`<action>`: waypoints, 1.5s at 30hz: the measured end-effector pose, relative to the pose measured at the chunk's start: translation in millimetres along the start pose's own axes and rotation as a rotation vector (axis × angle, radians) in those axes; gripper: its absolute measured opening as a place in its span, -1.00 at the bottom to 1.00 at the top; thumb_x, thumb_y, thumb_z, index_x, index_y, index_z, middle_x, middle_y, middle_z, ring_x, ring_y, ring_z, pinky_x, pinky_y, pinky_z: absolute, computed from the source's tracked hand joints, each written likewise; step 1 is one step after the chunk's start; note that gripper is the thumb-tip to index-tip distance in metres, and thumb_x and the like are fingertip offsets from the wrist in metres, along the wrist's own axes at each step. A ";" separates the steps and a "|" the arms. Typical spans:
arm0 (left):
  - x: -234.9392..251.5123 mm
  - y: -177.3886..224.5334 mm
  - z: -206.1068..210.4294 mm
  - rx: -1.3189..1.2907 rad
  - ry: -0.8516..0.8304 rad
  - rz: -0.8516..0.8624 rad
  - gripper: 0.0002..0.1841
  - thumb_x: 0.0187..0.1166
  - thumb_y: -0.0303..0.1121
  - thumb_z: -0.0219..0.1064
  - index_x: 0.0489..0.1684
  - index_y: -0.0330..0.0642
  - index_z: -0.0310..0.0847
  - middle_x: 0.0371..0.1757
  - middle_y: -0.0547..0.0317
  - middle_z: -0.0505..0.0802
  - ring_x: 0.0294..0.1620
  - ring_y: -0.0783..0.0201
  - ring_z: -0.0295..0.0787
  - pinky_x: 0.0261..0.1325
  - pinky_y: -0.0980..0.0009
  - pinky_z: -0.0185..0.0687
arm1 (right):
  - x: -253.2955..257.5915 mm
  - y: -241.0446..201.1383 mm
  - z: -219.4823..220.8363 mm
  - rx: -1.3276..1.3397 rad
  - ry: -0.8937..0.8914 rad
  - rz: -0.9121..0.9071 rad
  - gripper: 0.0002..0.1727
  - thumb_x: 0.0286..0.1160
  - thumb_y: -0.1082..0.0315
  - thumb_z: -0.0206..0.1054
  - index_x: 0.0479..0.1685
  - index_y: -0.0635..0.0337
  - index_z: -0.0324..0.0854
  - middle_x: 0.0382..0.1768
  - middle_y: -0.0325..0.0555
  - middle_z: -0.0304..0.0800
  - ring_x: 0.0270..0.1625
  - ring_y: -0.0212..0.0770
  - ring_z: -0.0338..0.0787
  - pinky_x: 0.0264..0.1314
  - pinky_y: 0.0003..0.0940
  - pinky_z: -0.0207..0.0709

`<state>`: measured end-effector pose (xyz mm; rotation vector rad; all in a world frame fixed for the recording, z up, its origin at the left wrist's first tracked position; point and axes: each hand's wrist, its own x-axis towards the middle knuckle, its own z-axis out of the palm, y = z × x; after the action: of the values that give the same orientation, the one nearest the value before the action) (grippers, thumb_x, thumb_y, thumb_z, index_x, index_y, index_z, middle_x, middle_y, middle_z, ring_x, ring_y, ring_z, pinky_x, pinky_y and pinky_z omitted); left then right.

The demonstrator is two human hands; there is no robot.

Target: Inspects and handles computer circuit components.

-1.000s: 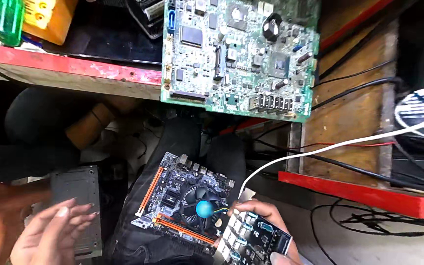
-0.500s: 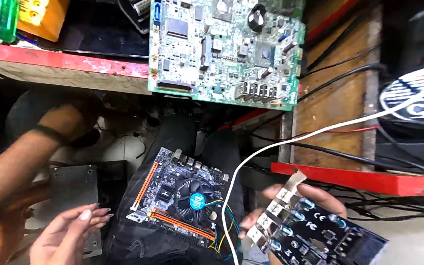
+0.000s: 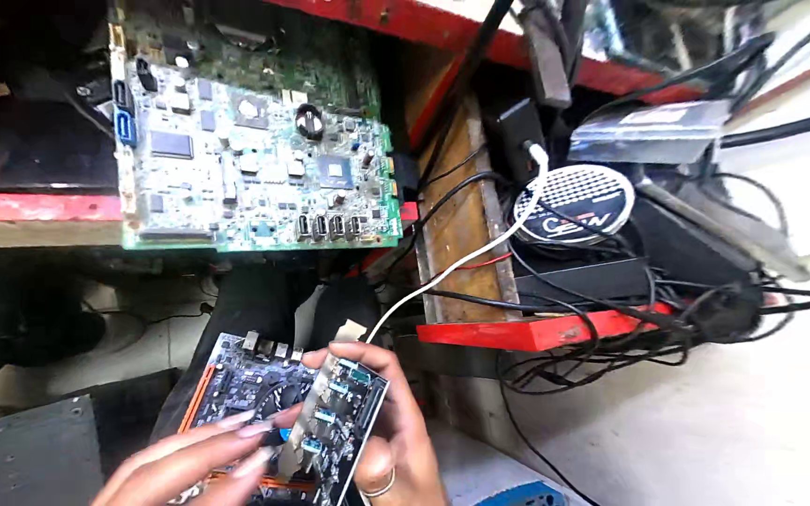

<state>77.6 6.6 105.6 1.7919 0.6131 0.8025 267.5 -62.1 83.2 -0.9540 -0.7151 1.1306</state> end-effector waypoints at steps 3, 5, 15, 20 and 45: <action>12.7 0.1 12.5 -0.038 -0.019 -0.034 -0.55 0.52 0.08 0.46 0.20 -0.02 0.79 0.41 0.23 0.73 0.66 0.30 0.40 0.72 0.26 0.28 | -2.8 0.4 1.3 -0.039 -0.002 -0.014 -0.23 0.54 -0.12 0.33 0.48 0.33 0.26 0.40 -0.11 0.60 0.14 -0.48 0.80 0.09 -0.51 0.77; 13.8 -3.2 16.4 -0.082 0.002 -0.067 -0.66 0.54 -0.02 0.47 0.10 0.01 0.84 0.41 0.23 0.74 0.67 0.28 0.39 0.75 0.23 0.25 | -4.8 0.4 1.9 -0.032 0.003 -0.013 -0.22 0.55 -0.09 0.33 0.47 0.40 0.23 0.41 -0.07 0.58 0.15 -0.47 0.80 0.08 -0.50 0.77; 11.7 -7.9 20.7 -0.097 0.007 -0.112 -0.79 0.56 -0.22 0.46 0.03 -0.02 0.86 0.37 0.24 0.76 0.61 0.31 0.47 0.69 0.28 0.37 | -3.3 4.0 -2.0 -0.076 -0.024 -0.006 -0.20 0.54 -0.02 0.39 0.47 0.51 0.23 0.38 0.06 0.53 0.19 -0.38 0.79 0.11 -0.39 0.80; 9.1 -9.7 20.2 -0.089 0.005 -0.105 -0.78 0.52 -0.23 0.50 0.04 -0.02 0.85 0.36 0.21 0.78 0.59 0.25 0.51 0.68 0.24 0.38 | -2.8 5.2 -6.8 -0.075 -0.073 -0.039 -0.21 0.55 0.02 0.41 0.55 0.42 0.23 0.51 0.07 0.45 0.27 -0.35 0.76 0.21 -0.36 0.77; -60.9 -72.9 -57.4 -0.002 0.438 -0.447 -0.78 0.69 -0.51 0.14 0.09 -0.21 0.70 0.10 0.40 0.90 0.09 0.44 0.85 0.19 0.39 0.80 | -10.0 -22.6 -39.6 -0.001 0.164 -0.100 -0.06 0.27 0.03 0.58 0.77 -0.26 0.23 0.57 -0.09 0.57 0.40 0.06 0.75 0.39 0.06 0.69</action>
<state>-8.1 21.4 36.6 1.3996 1.2471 0.8797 308.1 -84.8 86.2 -0.9886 -0.6232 0.9528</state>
